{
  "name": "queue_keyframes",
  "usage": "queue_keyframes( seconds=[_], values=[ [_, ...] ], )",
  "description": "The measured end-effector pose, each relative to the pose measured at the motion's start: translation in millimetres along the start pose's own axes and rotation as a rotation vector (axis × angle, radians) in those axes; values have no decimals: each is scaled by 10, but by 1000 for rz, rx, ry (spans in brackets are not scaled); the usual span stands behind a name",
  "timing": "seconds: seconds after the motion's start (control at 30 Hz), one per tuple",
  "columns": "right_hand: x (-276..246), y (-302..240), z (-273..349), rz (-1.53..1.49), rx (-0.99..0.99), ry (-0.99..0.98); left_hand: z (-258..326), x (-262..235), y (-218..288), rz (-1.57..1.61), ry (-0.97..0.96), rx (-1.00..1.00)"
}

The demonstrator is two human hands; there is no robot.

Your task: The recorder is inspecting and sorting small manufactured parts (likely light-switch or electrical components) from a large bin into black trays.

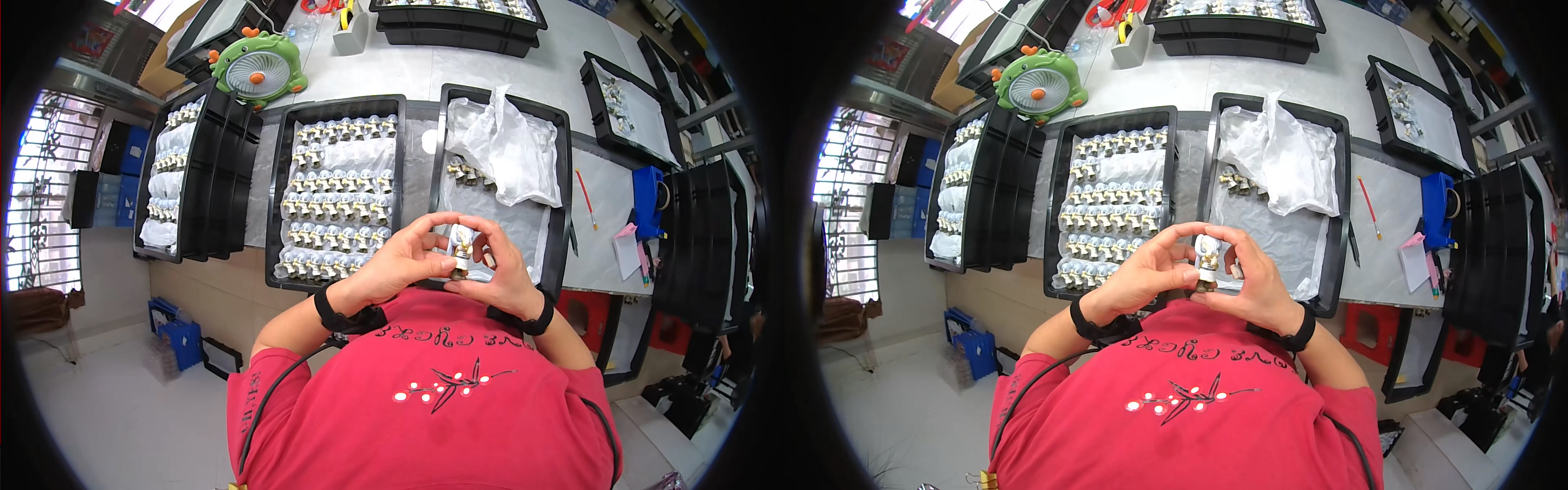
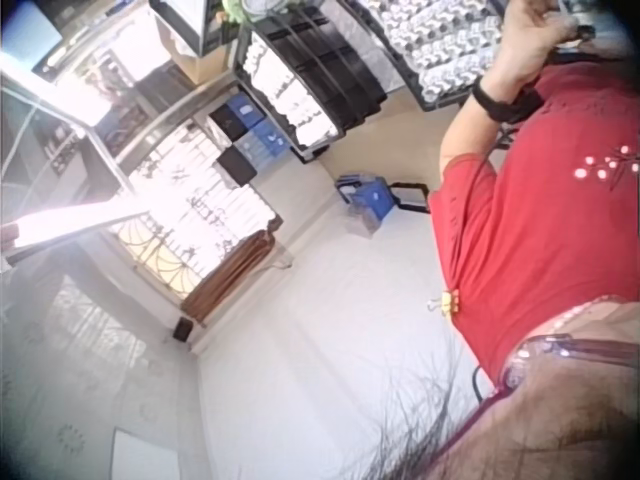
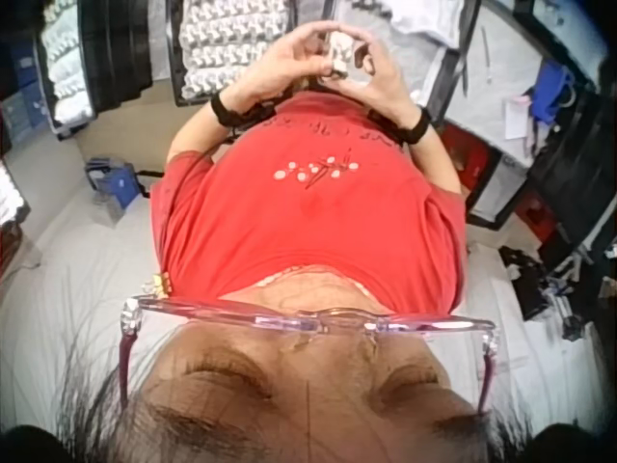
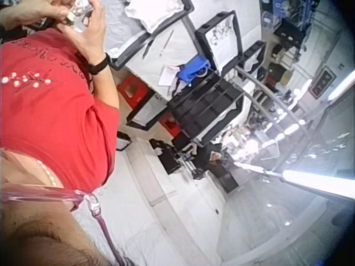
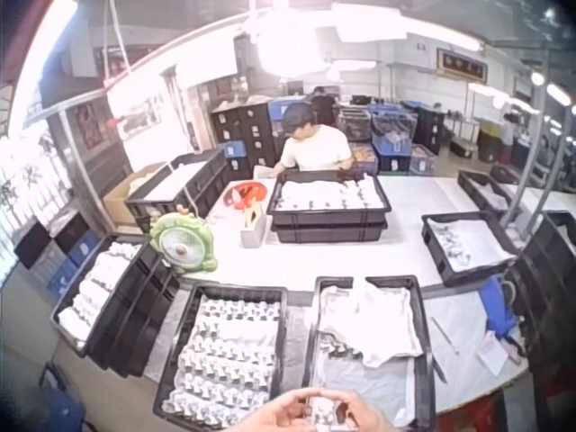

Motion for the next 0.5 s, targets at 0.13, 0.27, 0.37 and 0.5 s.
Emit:
queue_keyframes(
  seconds=[0.13, 0.27, 0.37, 0.5],
  values=[
    [-29, -34, 11, 13, -46, 20, -23, -87, -74, -94, 27, -9],
    [-46, -45, 17, 20, -63, 21, -68, -89, -103, -56, 96, 9],
    [-56, -76, 18, 53, -105, 32, -87, 5, -2, -189, 68, 119],
    [-63, -121, 27, 98, -183, 78, -97, 2, 88, -474, 102, 183]
  ],
)
Point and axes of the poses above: each hand's wrist, its own z-axis away from the middle knuckle, its own x-axis out of the palm, y = z × x, the point moved 9 cm from there along -z, towards the middle knuckle, and after that the axes turned 10 degrees about x, right-handed, at the moved point
